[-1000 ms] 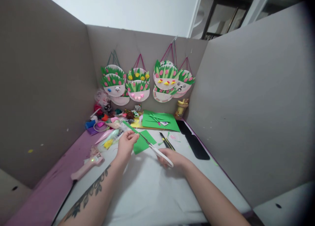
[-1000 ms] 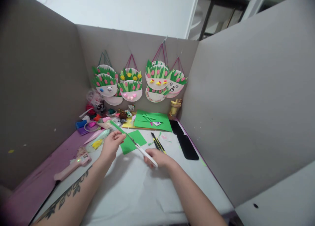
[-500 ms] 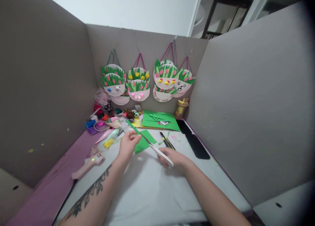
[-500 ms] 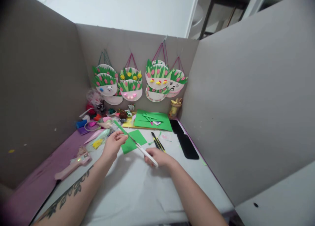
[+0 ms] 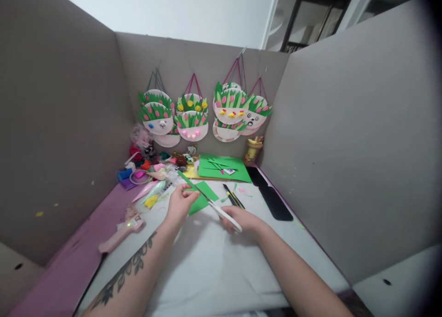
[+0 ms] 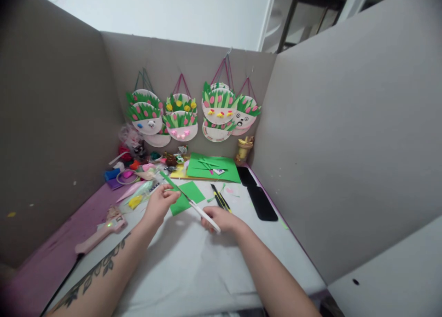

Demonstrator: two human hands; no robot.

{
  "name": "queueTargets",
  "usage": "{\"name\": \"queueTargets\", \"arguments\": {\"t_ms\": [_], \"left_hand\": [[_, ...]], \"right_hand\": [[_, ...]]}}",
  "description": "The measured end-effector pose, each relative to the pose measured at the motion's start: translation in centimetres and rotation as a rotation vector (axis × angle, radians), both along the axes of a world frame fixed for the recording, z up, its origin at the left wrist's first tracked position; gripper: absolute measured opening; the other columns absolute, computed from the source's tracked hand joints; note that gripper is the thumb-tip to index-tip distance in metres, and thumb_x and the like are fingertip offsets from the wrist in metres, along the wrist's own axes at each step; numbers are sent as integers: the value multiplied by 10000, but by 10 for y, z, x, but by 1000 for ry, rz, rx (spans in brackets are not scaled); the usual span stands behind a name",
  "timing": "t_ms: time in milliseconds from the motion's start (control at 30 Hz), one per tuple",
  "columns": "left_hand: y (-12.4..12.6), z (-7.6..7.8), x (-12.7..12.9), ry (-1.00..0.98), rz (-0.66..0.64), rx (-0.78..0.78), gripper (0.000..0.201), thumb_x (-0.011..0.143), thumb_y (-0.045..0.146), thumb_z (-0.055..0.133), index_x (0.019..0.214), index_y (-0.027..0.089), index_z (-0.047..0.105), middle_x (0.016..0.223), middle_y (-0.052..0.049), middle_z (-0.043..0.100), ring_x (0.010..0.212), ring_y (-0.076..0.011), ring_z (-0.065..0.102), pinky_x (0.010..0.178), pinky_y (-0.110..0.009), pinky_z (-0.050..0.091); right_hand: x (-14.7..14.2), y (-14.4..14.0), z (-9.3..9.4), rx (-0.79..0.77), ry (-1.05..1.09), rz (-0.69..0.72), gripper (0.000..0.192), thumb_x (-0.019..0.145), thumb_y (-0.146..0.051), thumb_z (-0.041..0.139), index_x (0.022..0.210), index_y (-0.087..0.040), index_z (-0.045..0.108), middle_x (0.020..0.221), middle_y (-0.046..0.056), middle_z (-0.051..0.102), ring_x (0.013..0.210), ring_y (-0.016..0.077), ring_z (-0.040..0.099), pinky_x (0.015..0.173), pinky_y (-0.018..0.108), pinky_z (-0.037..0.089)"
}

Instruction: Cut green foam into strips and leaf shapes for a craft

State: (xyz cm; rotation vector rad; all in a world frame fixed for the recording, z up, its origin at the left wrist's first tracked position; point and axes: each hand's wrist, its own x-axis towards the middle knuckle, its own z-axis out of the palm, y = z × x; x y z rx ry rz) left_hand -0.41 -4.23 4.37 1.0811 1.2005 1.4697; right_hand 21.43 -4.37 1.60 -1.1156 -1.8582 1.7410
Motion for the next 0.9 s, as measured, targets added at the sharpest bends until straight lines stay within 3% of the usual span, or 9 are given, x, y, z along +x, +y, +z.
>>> {"name": "queueTargets", "arguments": {"t_ms": [400, 567, 667, 733, 800, 833, 900], "left_hand": [[2, -4, -2, -1, -42, -29, 565, 552, 378, 753, 999, 164, 482, 611, 44, 599, 544, -107, 508, 558, -226, 395], [1, 1, -3, 42, -48, -7, 344, 616, 433, 696, 776, 163, 555, 695, 7, 600, 616, -112, 527, 572, -223, 417], [4, 3, -11, 85, -21, 32, 253, 679, 403, 640, 672, 171, 540, 638, 26, 546, 563, -100, 480, 532, -214, 388], [6, 6, -21, 136, 127, 149, 213, 733, 377, 598, 676, 183, 533, 587, 46, 488, 527, -99, 440, 512, -214, 362], [5, 9, -32, 306, 385, 361, 169, 791, 348, 564, 736, 189, 556, 620, 39, 502, 558, -107, 452, 545, -222, 365], [4, 10, -36, 478, 469, 484, 141, 806, 319, 564, 758, 187, 577, 666, 21, 542, 603, -116, 479, 584, -230, 374], [1, 9, -39, 864, 474, 726, 111, 837, 254, 545, 768, 192, 607, 708, -5, 586, 671, -131, 515, 635, -241, 375]], "right_hand": [[3, -1, 0, -1, 24, -40, 143, 556, -162, 542, 696, -169, 514, 504, -63, 495, 409, 81, 445, 384, 189, 347], [4, 2, -7, -3, 14, -43, 155, 563, -147, 555, 713, -171, 522, 524, -64, 497, 430, 77, 446, 403, 184, 345], [6, 2, -7, 19, -19, -22, 147, 580, -146, 564, 719, -171, 524, 551, -58, 509, 457, 78, 454, 420, 182, 345], [10, 2, -6, 48, -35, 10, 160, 578, -137, 580, 727, -167, 531, 590, -49, 530, 485, 74, 460, 437, 177, 345], [13, 3, -5, 54, -32, 14, 188, 573, -148, 628, 735, -164, 534, 617, -41, 541, 502, 71, 462, 447, 175, 343], [14, 3, -5, 46, -5, -7, 209, 575, -177, 661, 740, -163, 533, 623, -36, 544, 503, 71, 463, 451, 177, 344], [9, 2, -6, 25, 109, -75, 282, 598, -301, 716, 756, -158, 532, 644, -11, 567, 502, 76, 474, 452, 187, 343]]}}
